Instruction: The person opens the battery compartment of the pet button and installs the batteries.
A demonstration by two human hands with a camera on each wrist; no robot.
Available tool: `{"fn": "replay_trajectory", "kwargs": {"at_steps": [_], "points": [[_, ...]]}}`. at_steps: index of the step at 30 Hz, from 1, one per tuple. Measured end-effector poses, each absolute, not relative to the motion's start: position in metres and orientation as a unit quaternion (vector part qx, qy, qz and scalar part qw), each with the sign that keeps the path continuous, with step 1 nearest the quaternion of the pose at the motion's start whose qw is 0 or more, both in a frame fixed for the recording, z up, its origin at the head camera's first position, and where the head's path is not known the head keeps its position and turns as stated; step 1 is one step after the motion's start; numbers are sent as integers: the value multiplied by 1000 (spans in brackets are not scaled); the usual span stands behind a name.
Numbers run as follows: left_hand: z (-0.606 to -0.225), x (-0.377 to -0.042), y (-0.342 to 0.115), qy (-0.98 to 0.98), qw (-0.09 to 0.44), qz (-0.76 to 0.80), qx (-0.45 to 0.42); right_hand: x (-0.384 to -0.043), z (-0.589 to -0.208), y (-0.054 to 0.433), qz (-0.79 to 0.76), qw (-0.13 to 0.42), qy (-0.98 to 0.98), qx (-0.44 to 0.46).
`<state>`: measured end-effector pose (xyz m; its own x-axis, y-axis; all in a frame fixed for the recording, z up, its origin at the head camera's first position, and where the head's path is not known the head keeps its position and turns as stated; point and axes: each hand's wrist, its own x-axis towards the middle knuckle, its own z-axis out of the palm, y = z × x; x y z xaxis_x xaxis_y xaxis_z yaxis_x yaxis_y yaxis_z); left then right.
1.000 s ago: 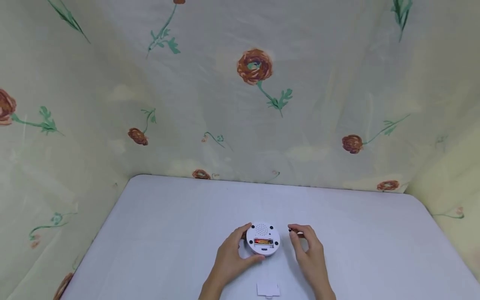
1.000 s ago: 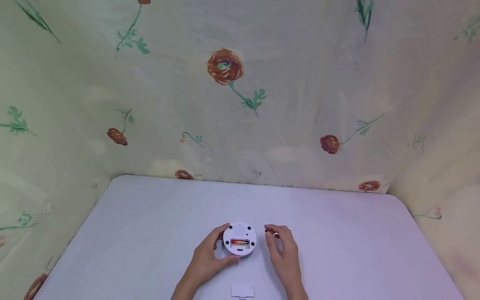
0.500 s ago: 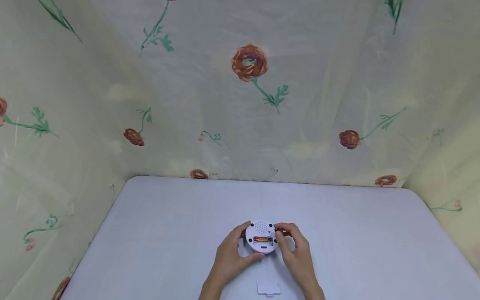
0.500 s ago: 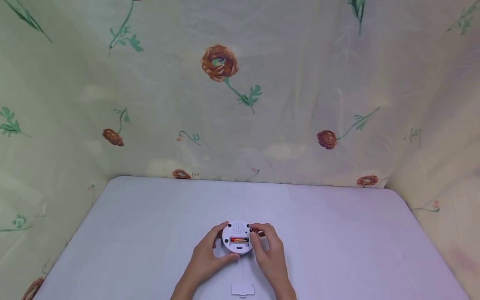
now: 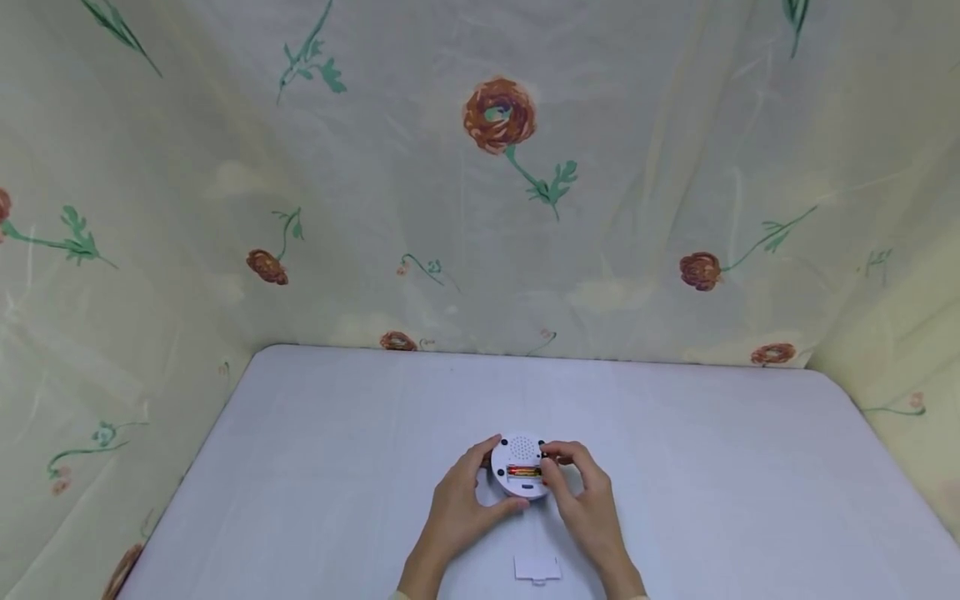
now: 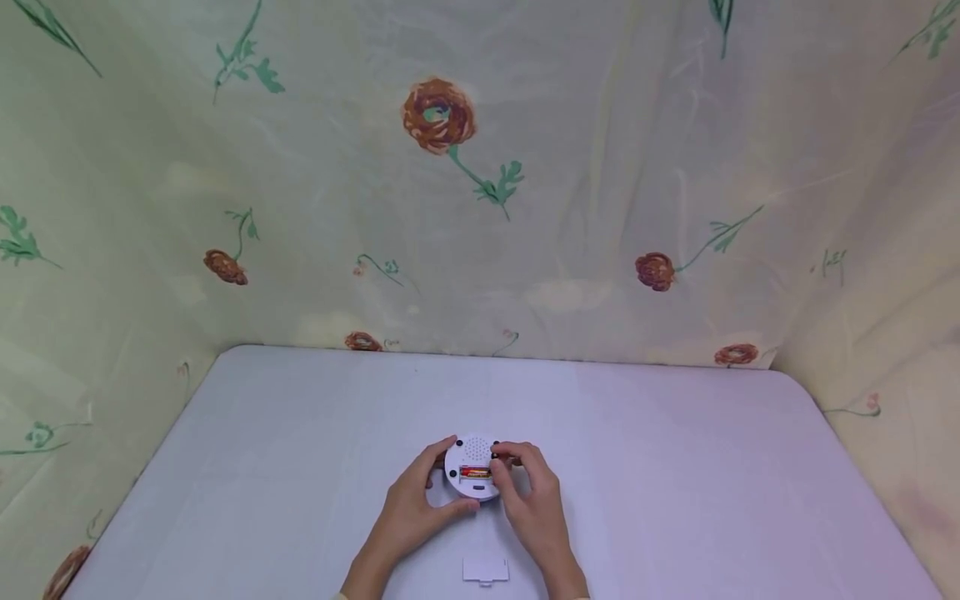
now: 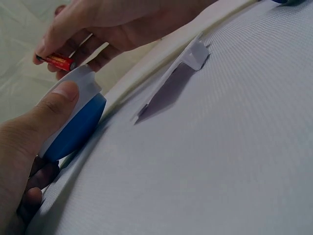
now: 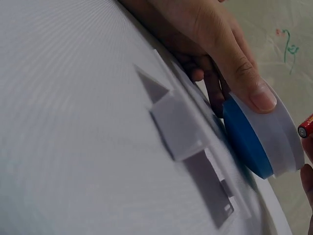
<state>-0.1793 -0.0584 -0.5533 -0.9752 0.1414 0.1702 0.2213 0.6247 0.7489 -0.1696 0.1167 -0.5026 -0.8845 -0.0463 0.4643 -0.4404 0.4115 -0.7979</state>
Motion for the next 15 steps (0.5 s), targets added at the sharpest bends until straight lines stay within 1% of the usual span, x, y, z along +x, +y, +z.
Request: {"fn": "replay_trajectory", "kwargs": {"at_steps": [9, 15], "points": [[-553, -182, -58, -896, 52, -427, -109, -172, -505, 116, 506, 210, -819, 169], [-556, -180, -59, -897, 50, -427, -105, -181, -531, 121, 509, 208, -814, 187]]}}
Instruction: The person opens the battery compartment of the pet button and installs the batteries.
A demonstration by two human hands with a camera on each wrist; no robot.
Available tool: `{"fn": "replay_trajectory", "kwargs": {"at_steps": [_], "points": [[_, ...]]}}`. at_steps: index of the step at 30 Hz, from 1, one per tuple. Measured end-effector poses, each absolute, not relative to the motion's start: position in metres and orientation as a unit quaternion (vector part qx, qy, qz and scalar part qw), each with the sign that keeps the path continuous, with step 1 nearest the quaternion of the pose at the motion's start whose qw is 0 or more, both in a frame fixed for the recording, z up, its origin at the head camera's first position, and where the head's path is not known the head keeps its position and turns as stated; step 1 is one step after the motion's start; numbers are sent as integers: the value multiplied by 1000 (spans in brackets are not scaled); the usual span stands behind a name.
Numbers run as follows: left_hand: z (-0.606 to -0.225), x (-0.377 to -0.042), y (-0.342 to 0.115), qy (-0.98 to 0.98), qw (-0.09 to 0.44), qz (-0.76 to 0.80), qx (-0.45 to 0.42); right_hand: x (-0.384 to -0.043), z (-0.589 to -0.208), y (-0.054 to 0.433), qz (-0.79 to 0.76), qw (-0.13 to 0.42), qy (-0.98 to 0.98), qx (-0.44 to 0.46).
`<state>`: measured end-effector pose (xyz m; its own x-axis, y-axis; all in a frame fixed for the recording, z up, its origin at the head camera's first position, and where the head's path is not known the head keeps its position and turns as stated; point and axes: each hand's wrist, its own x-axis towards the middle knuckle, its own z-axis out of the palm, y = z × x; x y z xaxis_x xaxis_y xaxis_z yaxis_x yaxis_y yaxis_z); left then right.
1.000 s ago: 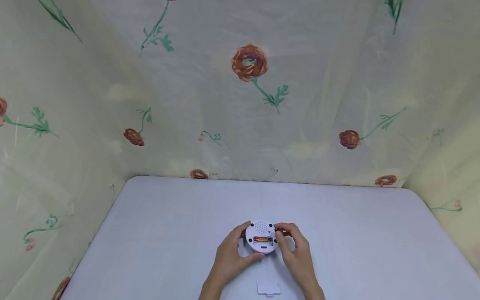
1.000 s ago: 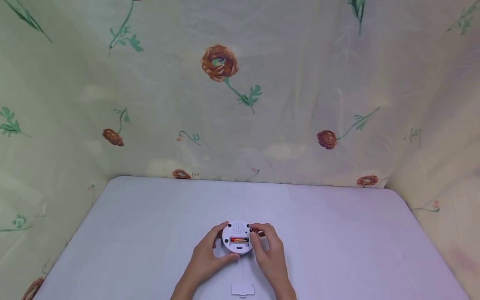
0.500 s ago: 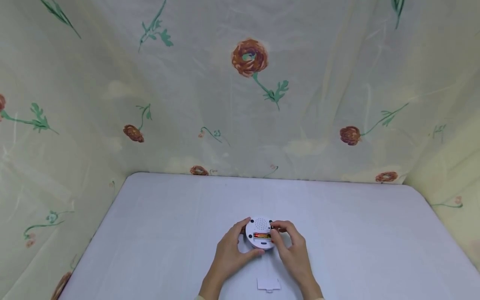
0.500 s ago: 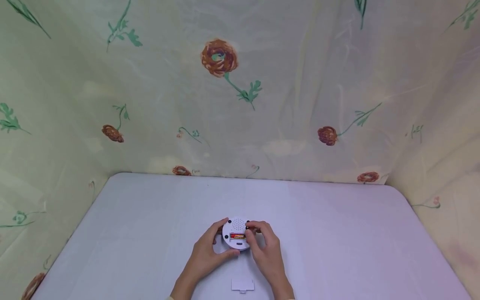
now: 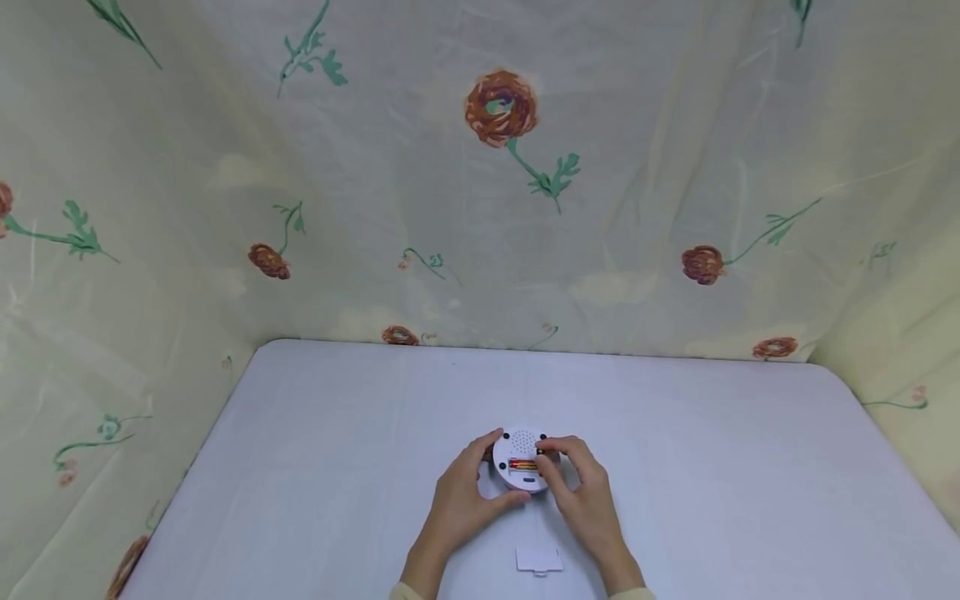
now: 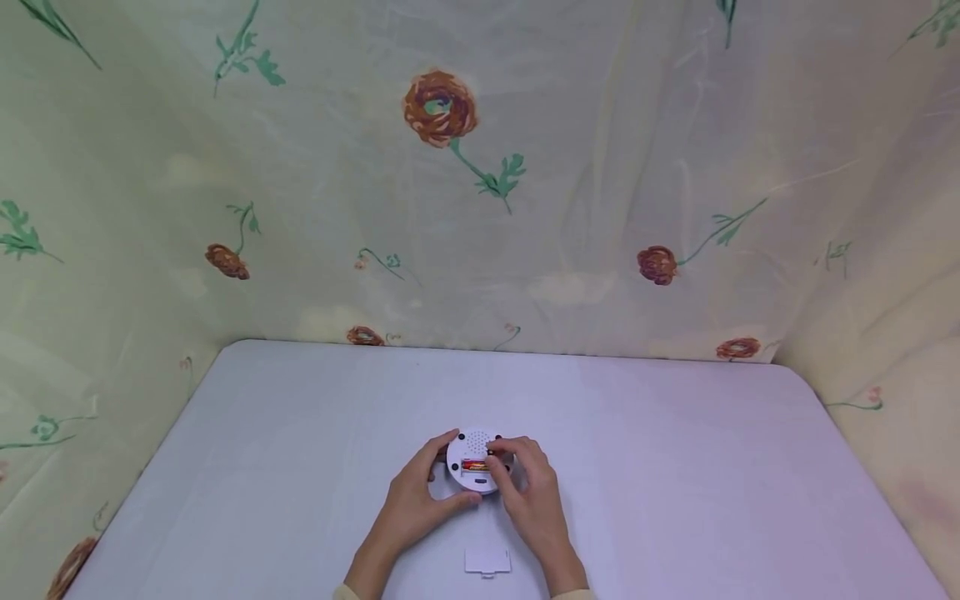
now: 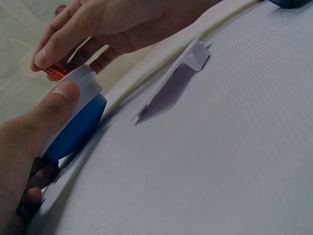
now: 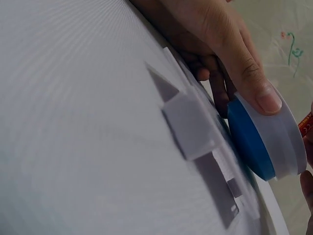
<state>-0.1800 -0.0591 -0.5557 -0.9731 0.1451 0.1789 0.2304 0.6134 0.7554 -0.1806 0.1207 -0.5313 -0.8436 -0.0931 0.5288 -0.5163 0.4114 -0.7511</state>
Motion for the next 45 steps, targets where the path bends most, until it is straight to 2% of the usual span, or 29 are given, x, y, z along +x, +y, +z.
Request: {"fn": "replay_trajectory", "kwargs": {"at_steps": [8, 31, 45], "points": [[-557, -181, -59, -897, 59, -423, -110, -182, -535, 122, 499, 190, -826, 181], [-557, -179, -63, -897, 65, -423, -111, -182, -540, 117, 469, 194, -838, 201], [-555, -180, -59, -897, 74, -421, -115, -184, -542, 111, 443, 235, -836, 222]]}}
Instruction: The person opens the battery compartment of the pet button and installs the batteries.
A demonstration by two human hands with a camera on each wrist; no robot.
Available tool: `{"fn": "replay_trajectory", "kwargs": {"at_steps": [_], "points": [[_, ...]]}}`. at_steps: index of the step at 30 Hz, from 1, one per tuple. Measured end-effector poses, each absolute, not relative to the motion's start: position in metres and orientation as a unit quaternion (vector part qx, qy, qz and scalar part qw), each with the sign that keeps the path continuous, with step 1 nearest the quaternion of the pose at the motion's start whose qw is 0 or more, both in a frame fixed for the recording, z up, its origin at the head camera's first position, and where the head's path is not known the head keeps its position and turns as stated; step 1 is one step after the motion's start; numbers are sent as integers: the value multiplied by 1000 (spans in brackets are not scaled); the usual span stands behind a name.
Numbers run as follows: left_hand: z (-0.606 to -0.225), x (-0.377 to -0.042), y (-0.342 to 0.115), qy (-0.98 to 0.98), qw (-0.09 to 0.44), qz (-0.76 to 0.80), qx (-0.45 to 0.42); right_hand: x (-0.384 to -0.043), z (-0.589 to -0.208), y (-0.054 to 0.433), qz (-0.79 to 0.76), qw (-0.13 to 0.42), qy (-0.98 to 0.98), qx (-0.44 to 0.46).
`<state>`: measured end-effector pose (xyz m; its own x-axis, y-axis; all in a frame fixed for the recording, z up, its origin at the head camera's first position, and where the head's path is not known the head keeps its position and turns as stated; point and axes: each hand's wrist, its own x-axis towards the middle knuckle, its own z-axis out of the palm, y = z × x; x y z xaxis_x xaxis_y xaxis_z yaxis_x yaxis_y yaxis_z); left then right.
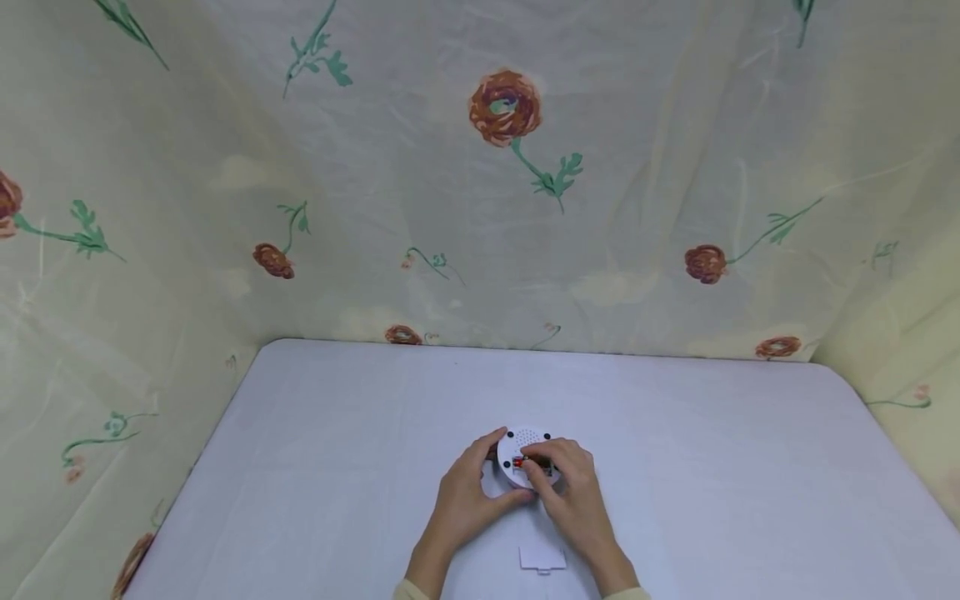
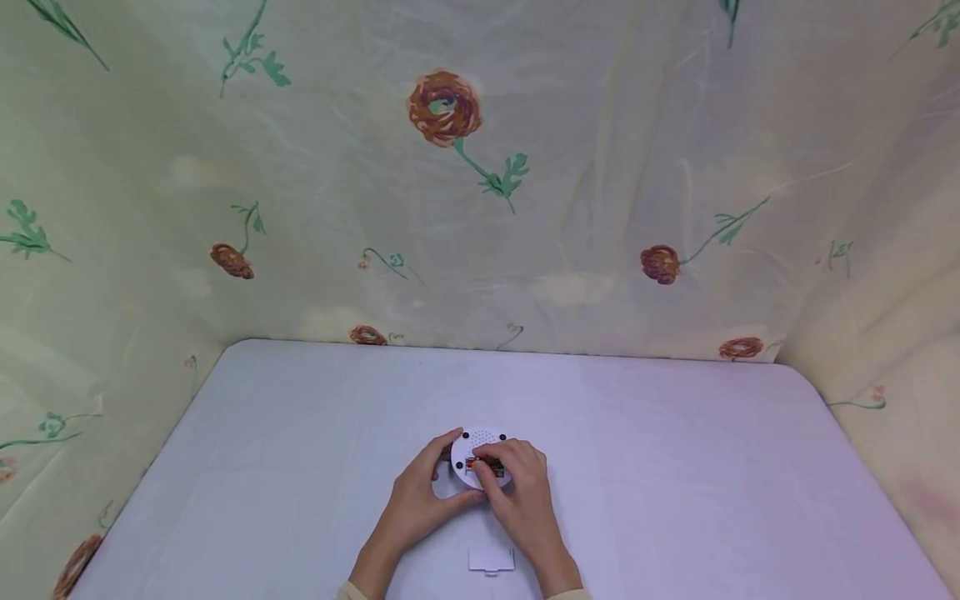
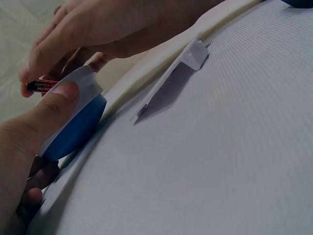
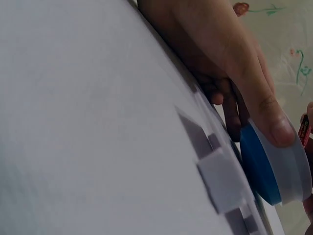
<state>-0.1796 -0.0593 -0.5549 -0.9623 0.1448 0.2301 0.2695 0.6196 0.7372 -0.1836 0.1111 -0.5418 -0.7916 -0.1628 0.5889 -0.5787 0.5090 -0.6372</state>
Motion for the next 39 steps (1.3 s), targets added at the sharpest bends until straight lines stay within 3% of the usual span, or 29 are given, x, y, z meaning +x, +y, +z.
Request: {"fn": "replay_trajectory", "kwargs": {"at_steps": [7, 13, 21, 34, 39], "points": [[-555, -180, -58, -899, 81, -414, -122, -183, -543, 105, 442, 239, -839, 208], [-556, -181, -57, -903, 103, -393, -137, -182, -545, 103, 463, 212, -841, 180], [-553, -180, -55, -910, 94, -382, -131, -181, -545, 100, 487, 167, -846, 136], [-554, -178, -56, -912, 90, -379, -129, -180, -548, 94, 509, 175, -834, 121], [-555, -178, -56, -913, 96, -375, -130, -178, -548, 93, 530, 142, -831, 91]]}}
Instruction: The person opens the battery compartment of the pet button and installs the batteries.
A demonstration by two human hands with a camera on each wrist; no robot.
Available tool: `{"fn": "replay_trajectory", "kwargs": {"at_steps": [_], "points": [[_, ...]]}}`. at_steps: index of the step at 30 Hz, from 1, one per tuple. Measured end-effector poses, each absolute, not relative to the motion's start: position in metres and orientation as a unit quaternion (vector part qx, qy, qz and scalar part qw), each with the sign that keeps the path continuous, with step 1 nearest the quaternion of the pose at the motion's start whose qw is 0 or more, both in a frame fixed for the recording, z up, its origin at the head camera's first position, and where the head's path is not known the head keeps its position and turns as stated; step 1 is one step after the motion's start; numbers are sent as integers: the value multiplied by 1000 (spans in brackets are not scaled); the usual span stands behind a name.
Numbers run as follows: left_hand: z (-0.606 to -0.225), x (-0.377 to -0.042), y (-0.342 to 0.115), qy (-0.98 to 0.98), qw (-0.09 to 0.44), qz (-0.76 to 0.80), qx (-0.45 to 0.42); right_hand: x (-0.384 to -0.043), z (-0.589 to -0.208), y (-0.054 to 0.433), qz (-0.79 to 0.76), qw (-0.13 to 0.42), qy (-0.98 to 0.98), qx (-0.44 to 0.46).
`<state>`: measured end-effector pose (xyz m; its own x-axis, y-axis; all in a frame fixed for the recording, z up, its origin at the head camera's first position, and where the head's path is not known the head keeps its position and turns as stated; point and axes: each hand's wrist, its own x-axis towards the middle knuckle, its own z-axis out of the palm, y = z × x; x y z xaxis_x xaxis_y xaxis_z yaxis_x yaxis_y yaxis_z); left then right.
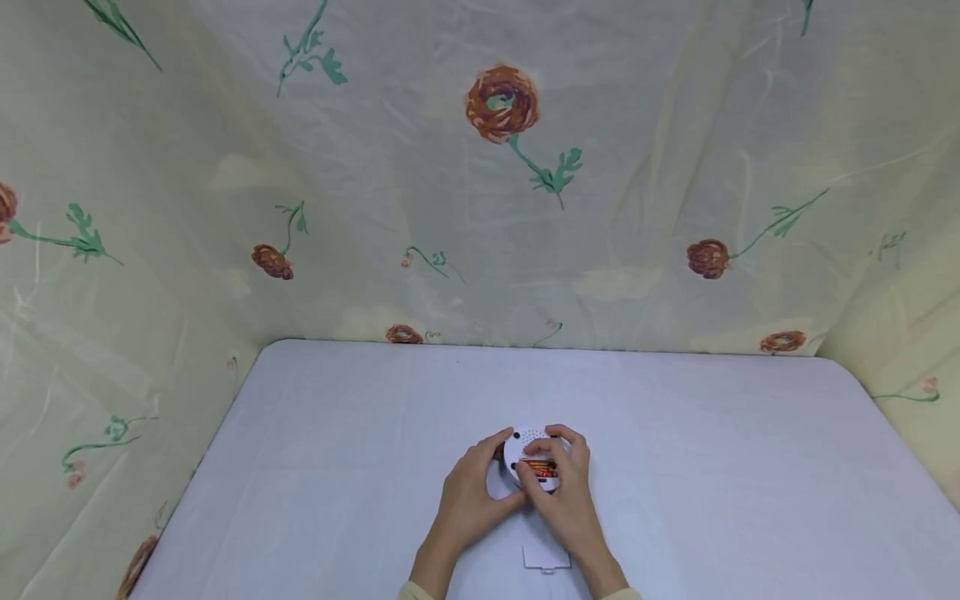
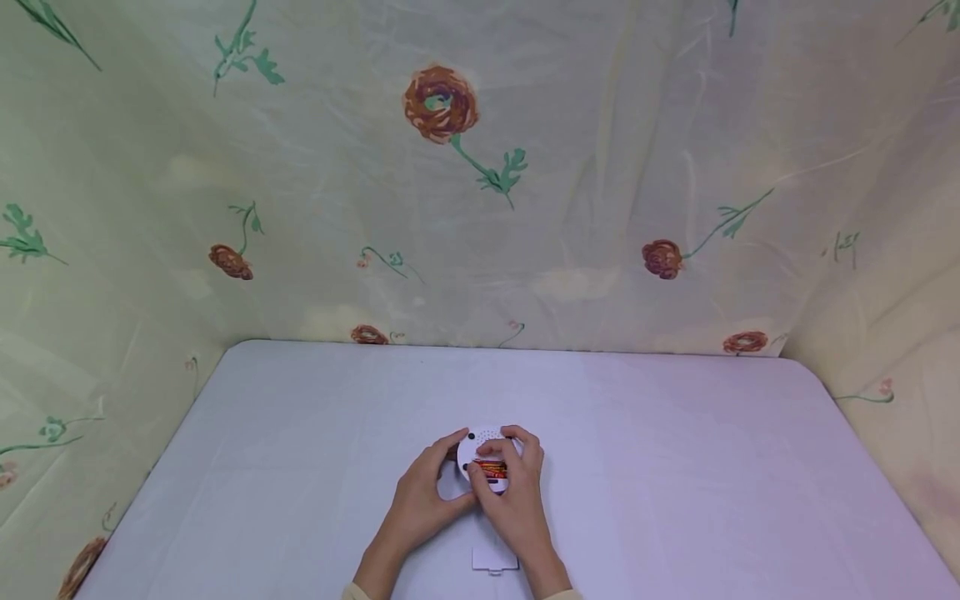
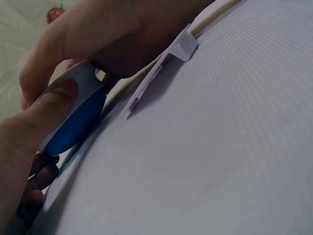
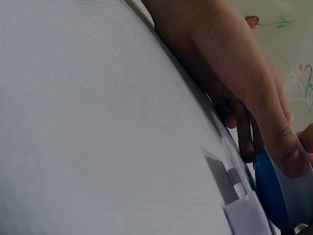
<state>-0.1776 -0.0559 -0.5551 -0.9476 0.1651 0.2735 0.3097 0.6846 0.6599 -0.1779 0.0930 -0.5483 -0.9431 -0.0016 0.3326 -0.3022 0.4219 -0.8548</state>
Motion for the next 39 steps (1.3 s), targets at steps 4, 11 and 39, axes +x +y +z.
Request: {"fn": "replay_trajectory", "kwargs": {"at_steps": [4, 11, 39], "points": [[-556, -177, -56, -912, 100, -374, -135, -177, -548, 94, 543, 115, -830, 61], [-557, -176, -56, -914, 91, -374, -133, -176, -546, 94, 559, 104, -821, 54], [-556, -179, -58, -914, 94, -370, -135, -177, -545, 94, 560, 89, -821, 74]]}}
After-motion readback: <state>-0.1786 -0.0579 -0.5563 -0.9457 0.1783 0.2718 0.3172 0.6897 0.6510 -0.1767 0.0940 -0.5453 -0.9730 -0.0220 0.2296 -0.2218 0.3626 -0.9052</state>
